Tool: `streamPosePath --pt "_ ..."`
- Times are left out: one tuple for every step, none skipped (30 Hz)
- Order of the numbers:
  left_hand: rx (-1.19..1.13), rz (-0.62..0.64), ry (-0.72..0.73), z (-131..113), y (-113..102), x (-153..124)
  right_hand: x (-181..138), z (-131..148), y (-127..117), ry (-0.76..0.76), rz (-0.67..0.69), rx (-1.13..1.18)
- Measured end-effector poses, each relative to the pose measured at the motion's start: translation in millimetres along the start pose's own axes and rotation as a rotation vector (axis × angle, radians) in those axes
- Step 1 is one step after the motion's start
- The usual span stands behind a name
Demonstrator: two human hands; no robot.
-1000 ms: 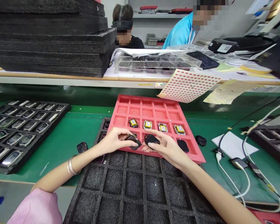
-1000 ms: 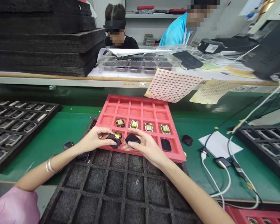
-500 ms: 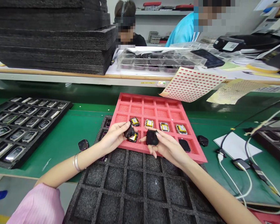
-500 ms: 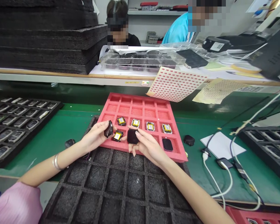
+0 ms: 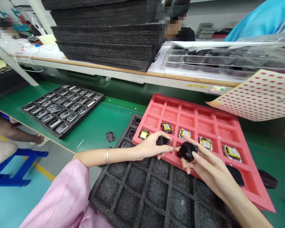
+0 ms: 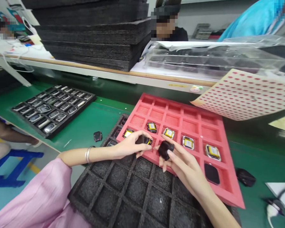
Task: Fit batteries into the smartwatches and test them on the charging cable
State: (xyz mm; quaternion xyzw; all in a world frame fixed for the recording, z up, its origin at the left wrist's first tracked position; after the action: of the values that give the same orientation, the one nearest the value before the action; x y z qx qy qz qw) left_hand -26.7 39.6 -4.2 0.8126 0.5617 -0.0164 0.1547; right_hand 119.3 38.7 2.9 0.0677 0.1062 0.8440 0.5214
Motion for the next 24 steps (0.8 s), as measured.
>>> streamPosePath --pt "0.038 0.010 0.008 0 0 0 0 -1 0 0.000 -0.001 -0.008" --pt "0.081 0.020 0.018 0 0 -1 0 -2 -1 0.000 -0.005 -0.015" --pt "0.131 0.025 0.036 -1 0 -1 0 -2 -1 0.001 -0.005 -0.022" --pt "0.191 0.018 0.070 -3 0 -2 0 -3 -1 0.001 0.003 -0.026" --pt "0.257 0.002 0.119 -6 -1 -3 0 -4 0 -0.001 0.017 -0.029" --pt "0.325 -0.016 0.174 -10 -2 -4 1 -5 1 -0.001 0.035 -0.031" --pt "0.387 -0.029 0.229 -13 -2 -5 1 -5 3 -0.002 0.050 -0.032" --pt "0.438 -0.035 0.275 -15 -2 -6 1 -5 4 -0.004 0.058 -0.033" --pt "0.471 -0.034 0.303 -17 -1 -6 0 -5 5 -0.004 0.064 -0.031" --pt "0.490 -0.029 0.311 -16 0 -7 0 -4 6 0.001 0.065 -0.027" --pt "0.504 -0.028 0.305 -15 0 -6 -1 -4 7 0.009 0.065 -0.018" --pt "0.519 -0.031 0.297 -13 1 -6 -1 -4 7 0.019 0.064 -0.006" --pt "0.536 -0.036 0.291 -12 2 -6 -2 -4 8 0.030 0.065 0.006" --pt "0.557 -0.038 0.285 -10 3 -7 -3 -5 8 0.040 0.067 0.020" --pt "0.579 -0.039 0.284 -9 4 -7 -3 -5 8 0.048 0.069 0.033" --pt "0.601 -0.039 0.285 -8 6 -7 -3 -5 8 0.051 0.073 0.042" --pt "0.618 -0.040 0.288 -7 7 -8 -4 -5 8 0.052 0.082 0.051" --pt "0.630 -0.040 0.290 -6 8 -8 -4 -5 8 0.053 0.093 0.061" --pt "0.639 -0.040 0.292 -6 9 -9 -4 -4 9 0.053 0.105 0.071" --pt "0.645 -0.040 0.294 -5 9 -9 -5 -4 9 0.053 0.115 0.080" --pt "0.649 -0.040 0.296 -5 10 -10 -5 -4 9 0.052 0.122 0.088" --pt "0.653 -0.038 0.296 -5 10 -10 -5 -4 10 0.051 0.126 0.093" --pt "0.657 -0.036 0.295 -5 11 -10 -6 -3 10 0.051 0.127 0.095" --pt "0.661 -0.034 0.294 -4 11 -10 -6 -3 10 0.052 0.126 0.095"
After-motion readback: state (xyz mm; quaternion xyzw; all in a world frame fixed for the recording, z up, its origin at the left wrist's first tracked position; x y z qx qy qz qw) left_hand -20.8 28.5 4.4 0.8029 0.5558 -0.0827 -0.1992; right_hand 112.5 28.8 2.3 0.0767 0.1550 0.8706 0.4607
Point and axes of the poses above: each hand's wrist, its own x-axis towards the middle knuckle, its own y-axis out of the palm, z = x × y, the point moved 7 cm from there along x, towards the middle knuckle, and after that the axes turned 7 degrees about -y, right-handed, at the moved point
